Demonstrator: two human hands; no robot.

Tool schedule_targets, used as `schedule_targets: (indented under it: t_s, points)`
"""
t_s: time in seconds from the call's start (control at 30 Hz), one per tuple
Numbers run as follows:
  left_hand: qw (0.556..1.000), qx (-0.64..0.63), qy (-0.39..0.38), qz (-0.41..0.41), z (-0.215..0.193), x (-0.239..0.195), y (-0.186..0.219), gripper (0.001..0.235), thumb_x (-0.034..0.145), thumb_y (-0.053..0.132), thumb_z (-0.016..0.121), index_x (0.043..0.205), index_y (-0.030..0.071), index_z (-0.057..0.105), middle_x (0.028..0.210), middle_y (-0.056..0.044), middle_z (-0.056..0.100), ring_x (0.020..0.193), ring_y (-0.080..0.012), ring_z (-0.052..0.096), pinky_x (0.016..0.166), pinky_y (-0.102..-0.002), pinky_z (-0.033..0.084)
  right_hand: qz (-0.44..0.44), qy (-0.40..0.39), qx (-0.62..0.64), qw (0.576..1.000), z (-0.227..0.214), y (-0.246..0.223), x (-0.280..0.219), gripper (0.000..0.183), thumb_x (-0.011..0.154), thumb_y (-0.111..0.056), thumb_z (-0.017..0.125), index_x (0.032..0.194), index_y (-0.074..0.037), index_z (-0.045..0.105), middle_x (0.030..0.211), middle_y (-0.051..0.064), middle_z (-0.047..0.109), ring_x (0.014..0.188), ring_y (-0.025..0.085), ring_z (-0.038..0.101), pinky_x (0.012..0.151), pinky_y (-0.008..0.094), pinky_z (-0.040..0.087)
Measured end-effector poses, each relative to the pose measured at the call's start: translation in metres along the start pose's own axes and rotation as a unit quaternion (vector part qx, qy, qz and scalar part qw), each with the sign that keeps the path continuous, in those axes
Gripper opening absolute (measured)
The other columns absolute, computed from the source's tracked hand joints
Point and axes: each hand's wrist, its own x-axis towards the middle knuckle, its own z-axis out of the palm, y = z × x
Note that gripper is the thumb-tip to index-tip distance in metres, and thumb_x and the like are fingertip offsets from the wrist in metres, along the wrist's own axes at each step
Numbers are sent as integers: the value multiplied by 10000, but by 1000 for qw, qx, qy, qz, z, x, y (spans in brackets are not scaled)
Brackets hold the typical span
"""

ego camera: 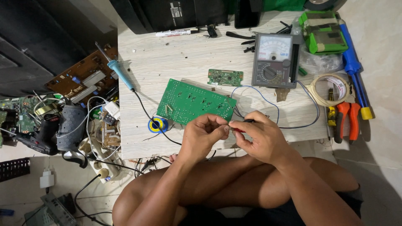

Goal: The person sits on the floor and uses a multimeter to test a small green circuit board. They hold the board with one hand and touch the probes to various points on the board with the other hand.

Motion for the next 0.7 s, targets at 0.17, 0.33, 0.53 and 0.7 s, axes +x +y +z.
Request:
schedule_targets:
  t_s: [0.17,0.33,0.53,0.7]
  points:
    - [1000,-6,1,-2,1,-1,3,230,805,-16,827,997,-82,720,823,-210,711,752,-217,727,722,-386,680,1,2,-1,1000,0,1,-1,254,860,-58,710,1089,-123,799,770,49,734,840,260,715,811,342,594]
    - [1000,-5,-1,1,1,0,-1,215,817,-23,811,1005,-78,724,833,-205,714,765,-220,728,728,-388,678,6,0,1,1000,-1,0,0,258,855,-58,713,1087,-127,801,757,48,731,839,263,716,804,346,596]
    - [1000,-5,-5,1,0,-1,2,222,818,-19,819,1012,-74,725,841,-202,719,768,-214,728,733,-382,677,5,3,5,1000,-2,-1,1,240,862,-62,710,1075,-127,800,746,46,724,833,262,714,800,344,595]
    - [1000,0,-4,0,1,-1,5,213,821,-23,813,1010,-73,727,837,-204,718,763,-216,729,729,-379,678,4,1,3,1000,-1,0,0,239,862,-60,708,1074,-127,798,739,53,718,831,266,712,801,346,597]
